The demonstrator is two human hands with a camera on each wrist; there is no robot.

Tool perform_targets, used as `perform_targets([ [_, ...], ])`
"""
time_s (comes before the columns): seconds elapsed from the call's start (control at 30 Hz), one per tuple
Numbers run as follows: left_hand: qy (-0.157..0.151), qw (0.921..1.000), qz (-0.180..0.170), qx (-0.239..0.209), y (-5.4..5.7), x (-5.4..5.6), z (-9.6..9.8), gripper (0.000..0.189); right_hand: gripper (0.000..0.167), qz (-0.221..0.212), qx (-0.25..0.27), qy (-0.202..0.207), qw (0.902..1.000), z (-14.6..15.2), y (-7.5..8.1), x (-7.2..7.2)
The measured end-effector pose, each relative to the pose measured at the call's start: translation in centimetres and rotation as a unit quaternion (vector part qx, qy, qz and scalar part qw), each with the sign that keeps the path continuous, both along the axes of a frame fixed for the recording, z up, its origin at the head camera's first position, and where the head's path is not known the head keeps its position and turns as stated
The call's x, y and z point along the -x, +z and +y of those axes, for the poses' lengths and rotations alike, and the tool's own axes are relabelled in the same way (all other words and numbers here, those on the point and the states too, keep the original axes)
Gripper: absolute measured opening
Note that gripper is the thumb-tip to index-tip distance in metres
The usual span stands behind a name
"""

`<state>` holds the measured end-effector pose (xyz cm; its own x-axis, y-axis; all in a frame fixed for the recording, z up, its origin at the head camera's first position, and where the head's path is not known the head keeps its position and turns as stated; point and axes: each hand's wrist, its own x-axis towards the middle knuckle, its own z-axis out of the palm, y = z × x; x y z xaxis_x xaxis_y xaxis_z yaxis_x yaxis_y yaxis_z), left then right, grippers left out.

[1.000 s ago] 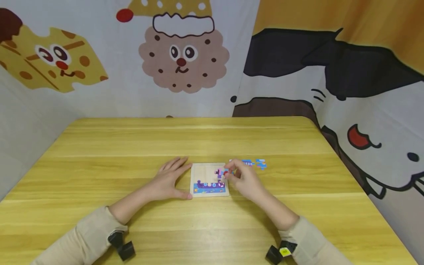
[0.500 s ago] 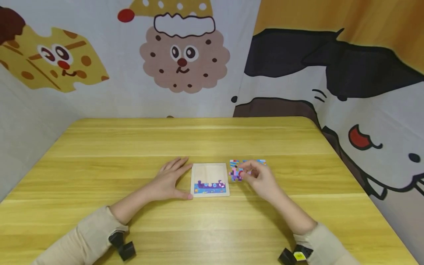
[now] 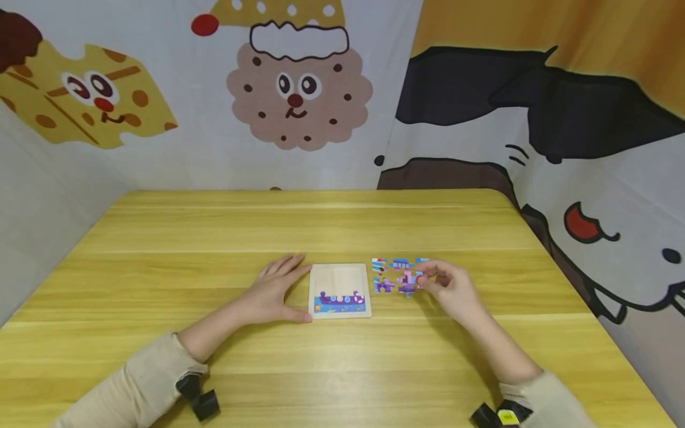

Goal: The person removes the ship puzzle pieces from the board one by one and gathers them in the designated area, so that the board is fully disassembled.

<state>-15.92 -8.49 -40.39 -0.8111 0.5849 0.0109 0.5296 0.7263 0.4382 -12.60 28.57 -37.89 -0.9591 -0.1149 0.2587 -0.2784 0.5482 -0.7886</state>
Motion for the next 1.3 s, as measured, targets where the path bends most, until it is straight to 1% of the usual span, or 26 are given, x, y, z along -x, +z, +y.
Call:
perform_targets([
  [0.07,0.000,1.0000,0.000,0.000,0.0,0.0,0.0,0.110,0.016,-0.001,-0.004,-0.003,1.0000,0.6,-0.1,0.0],
  [0.37,-0.002,1.0000,-0.003,-0.006,0.1,-0.1,0.0,0.108,0.020,-0.036,-0.032,-0.025,0.9985,2.8,-0.5,0.3],
  [0.77,-0.001,1.0000,-0.005,-0.005,0.3,-0.1,0.0,0.107,0.023,-0.066,-0.064,-0.036,0.9952,3.5,-0.7,0.8],
  [1.07,-0.007,0.9999,-0.002,-0.008,0.2,-0.1,-0.1,0.107,0.022,-0.053,-0.111,-0.038,0.9917,3.5,-1.3,1.2],
  [1.3,-0.008,0.9999,0.003,-0.008,0.0,0.0,-0.2,0.109,0.017,-0.027,-0.142,-0.032,0.9889,3.1,-1.1,1.1],
])
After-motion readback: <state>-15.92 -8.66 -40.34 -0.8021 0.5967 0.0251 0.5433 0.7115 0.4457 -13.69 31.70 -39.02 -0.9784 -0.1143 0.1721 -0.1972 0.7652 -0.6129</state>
